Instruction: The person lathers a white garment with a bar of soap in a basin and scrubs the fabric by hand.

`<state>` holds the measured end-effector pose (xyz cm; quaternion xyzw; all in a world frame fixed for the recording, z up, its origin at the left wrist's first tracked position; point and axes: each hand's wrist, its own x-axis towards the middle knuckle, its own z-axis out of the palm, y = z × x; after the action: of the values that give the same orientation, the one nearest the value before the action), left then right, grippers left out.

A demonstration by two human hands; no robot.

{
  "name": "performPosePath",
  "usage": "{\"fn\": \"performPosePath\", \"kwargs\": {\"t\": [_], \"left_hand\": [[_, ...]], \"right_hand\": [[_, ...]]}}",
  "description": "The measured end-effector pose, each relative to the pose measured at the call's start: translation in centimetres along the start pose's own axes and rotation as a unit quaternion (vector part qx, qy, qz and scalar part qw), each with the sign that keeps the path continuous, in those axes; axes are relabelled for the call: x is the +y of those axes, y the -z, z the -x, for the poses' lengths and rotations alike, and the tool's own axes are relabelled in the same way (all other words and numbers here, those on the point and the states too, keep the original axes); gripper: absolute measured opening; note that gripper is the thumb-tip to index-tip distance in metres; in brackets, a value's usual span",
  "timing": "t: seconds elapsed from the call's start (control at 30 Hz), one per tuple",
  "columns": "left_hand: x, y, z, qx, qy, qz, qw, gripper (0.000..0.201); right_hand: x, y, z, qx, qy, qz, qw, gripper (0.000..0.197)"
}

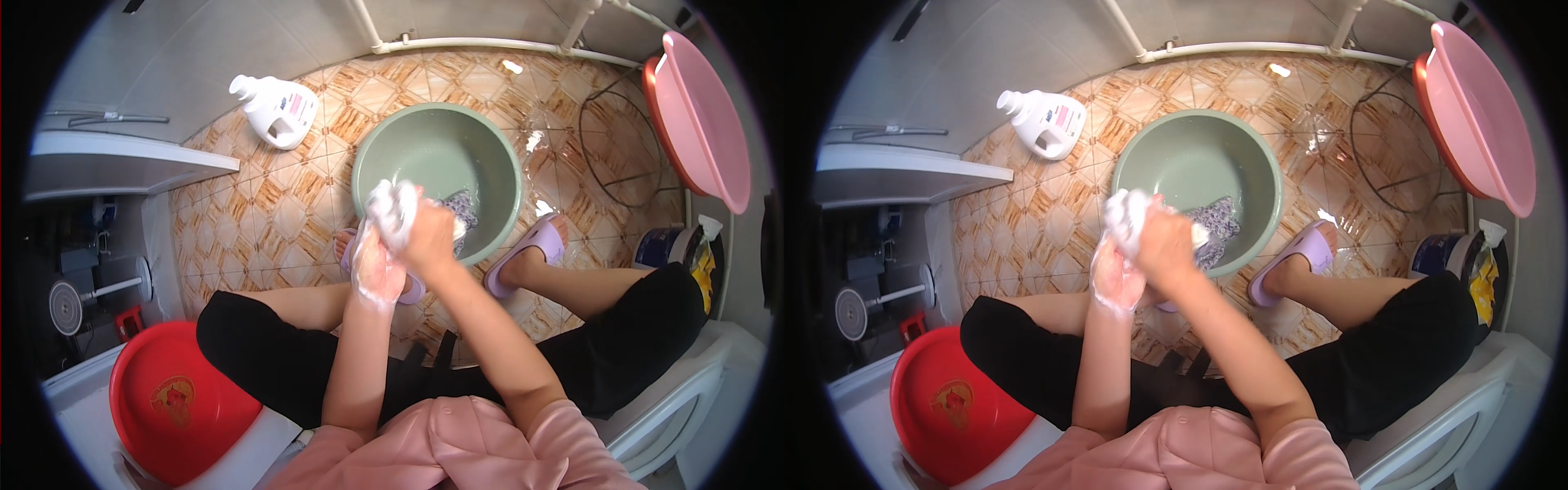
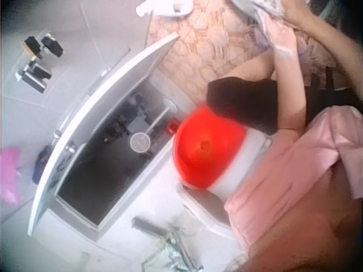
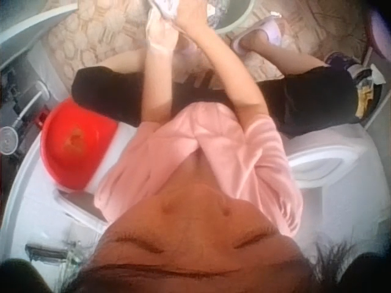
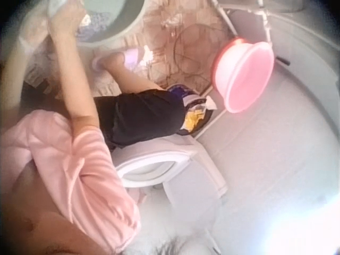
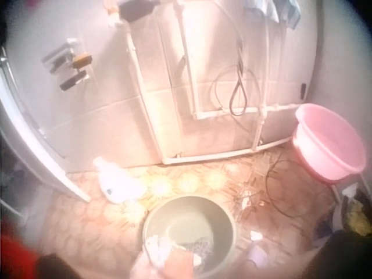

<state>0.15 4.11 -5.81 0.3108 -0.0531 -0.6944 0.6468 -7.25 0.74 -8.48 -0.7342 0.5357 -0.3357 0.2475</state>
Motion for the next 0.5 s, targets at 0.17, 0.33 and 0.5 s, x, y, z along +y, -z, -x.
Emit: {"fn": "performPosePath", "kwargs": {"t": [0.17, 0.33, 0.5], "left_hand": [[-0.1, -1.0, 0.4, 0.076, -0.024, -0.115, 0.990, 0.041], [2.6, -1.4, 0.5, 0.040, -0.062, -0.094, 0.993, 0.040], [5.0, -0.9, 0.3, 0.111, -0.121, -0.064, 0.984, 0.039]], "right_hand": [[6.9, 3.4, -3.4, -0.094, -0.160, -0.029, 0.982, 0.035], [11.0, 5.1, -1.8, -0.288, -0.147, -0.544, 0.774, 0.065], [12.9, 1.0, 1.0, -0.284, -0.170, -0.080, 0.940, 0.063]]}}
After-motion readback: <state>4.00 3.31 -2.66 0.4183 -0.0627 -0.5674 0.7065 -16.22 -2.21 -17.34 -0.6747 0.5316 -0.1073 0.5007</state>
